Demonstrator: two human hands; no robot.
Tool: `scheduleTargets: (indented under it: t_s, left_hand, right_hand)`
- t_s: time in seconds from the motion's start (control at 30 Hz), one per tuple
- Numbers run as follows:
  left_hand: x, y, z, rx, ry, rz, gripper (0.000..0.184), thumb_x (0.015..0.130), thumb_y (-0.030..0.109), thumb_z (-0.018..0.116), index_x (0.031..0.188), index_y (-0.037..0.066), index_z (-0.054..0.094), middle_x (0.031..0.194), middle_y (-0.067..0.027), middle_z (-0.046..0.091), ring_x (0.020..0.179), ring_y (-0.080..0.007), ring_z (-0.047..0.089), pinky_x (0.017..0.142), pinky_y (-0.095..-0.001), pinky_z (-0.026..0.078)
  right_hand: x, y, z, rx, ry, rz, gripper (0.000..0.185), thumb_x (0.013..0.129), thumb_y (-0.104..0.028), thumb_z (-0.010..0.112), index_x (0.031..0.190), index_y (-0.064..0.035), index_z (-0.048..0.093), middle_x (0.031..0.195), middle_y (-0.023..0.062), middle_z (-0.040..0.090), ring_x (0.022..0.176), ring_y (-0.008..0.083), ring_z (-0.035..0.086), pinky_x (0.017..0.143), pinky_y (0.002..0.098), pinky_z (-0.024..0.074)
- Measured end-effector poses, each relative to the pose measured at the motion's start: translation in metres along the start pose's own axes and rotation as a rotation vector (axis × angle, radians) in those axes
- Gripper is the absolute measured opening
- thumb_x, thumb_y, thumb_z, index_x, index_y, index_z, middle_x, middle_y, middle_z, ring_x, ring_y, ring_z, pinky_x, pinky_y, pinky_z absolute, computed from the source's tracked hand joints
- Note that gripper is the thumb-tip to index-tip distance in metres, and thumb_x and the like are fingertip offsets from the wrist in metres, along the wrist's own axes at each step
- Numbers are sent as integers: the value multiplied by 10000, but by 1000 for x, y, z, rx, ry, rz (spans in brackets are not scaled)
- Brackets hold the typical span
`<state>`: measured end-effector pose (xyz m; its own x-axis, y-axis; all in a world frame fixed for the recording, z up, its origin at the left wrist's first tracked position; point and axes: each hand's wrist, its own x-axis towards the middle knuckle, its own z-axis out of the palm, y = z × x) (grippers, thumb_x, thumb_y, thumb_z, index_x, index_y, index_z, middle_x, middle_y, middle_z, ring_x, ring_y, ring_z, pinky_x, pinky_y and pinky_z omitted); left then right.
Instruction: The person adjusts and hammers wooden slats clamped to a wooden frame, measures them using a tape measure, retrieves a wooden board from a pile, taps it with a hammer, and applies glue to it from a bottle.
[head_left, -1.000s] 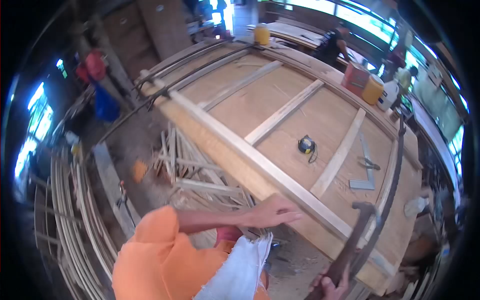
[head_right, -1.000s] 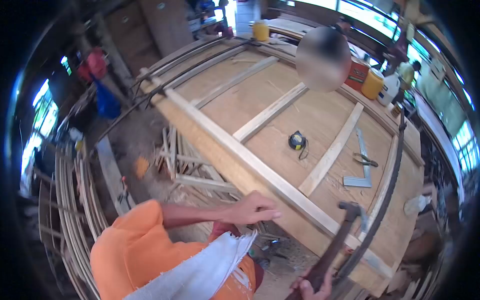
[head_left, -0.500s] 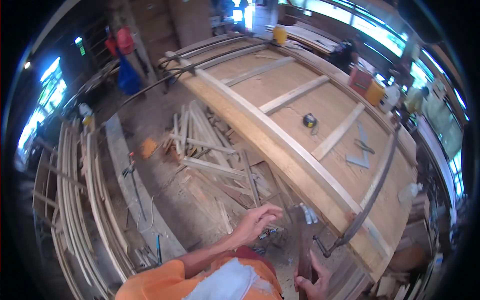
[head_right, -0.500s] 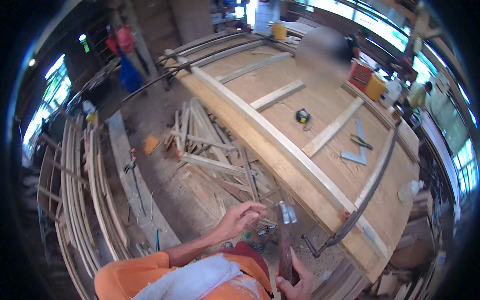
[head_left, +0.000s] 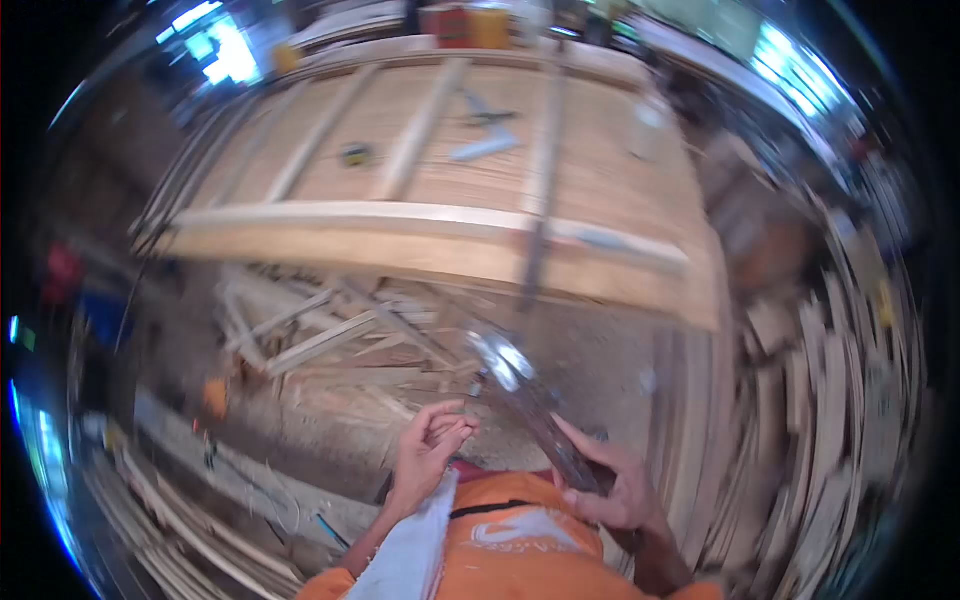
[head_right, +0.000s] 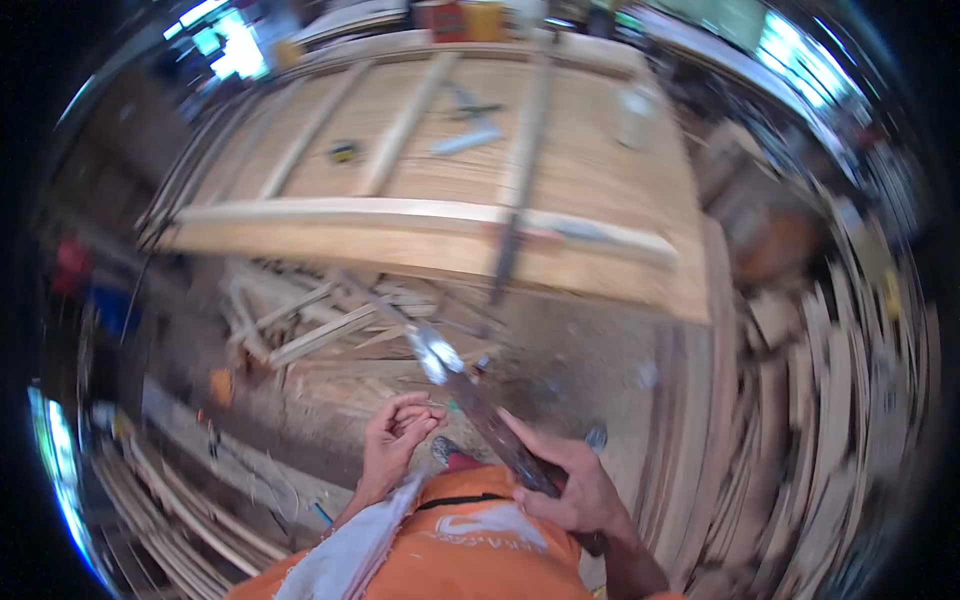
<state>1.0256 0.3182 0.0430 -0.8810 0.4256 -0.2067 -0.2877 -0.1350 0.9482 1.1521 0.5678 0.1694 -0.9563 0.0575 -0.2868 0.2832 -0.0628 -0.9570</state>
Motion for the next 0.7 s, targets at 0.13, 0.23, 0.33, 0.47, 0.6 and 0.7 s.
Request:
scheduleTargets:
  t_s: [0.13, 0.23, 0.33, 0.47, 0.6, 0.7]
  left_hand:
    - [3, -40, 151, 88, -233, -93, 202, 965, -21, 732, 1157, -43, 676, 961, -112, 766, 838, -151, 741, 772, -292, 612]
    - [26, -54, 282, 60, -322, -87, 138, 957, 11, 758, 1069, -52, 707, 844, -89, 761, 765, -123, 725, 685, -266, 593]
    - [48, -57, 375, 311, -449, 33, 125, 1005, 44, 701, 1093, -44, 710, 822, -65, 766, 744, -85, 703, 666, -247, 569]
    - [77, -56, 432, 274, -192, 94, 172, 1044, 33, 634, 1193, -33, 689, 883, -65, 760, 799, -111, 707, 709, -269, 575]
    - [129, -66, 450, 255, 150, 261, 335, 1038, 9, 607, 1372, 0, 586, 1130, -94, 708, 1025, -122, 667, 856, -278, 561]
    - [171, -64, 466, 308, 377, 355, 347, 1028, 14, 616, 1371, -7, 572, 1235, -120, 659, 1098, -149, 639, 923, -300, 544]
  right_hand:
    - [-86, 34, -128, 15, 99, -257, 864, 800, -72, 749, 1593, 49, 427, 962, 92, 703, 838, 156, 672, 794, 306, 535]
    - [-154, 53, -235, 137, 254, -214, 895, 775, -83, 746, 1598, 50, 419, 960, 103, 695, 789, 154, 660, 745, 293, 532]
    - [-208, 67, -318, 177, 585, -45, 889, 787, -75, 722, 1606, 53, 401, 949, 93, 677, 755, 140, 644, 674, 267, 522]
    - [-198, 45, -410, 88, 685, -47, 838, 838, -66, 662, 1618, 45, 379, 951, 65, 636, 703, 111, 604, 586, 245, 505]
    - [-122, 27, -488, 35, 638, -62, 792, 879, -76, 623, 1626, 22, 379, 960, 55, 616, 686, 95, 586, 563, 241, 498]
    - [-37, -4, -544, -87, 544, -101, 793, 883, -89, 622, 1632, 8, 378, 958, 52, 613, 682, 90, 583, 566, 239, 498]
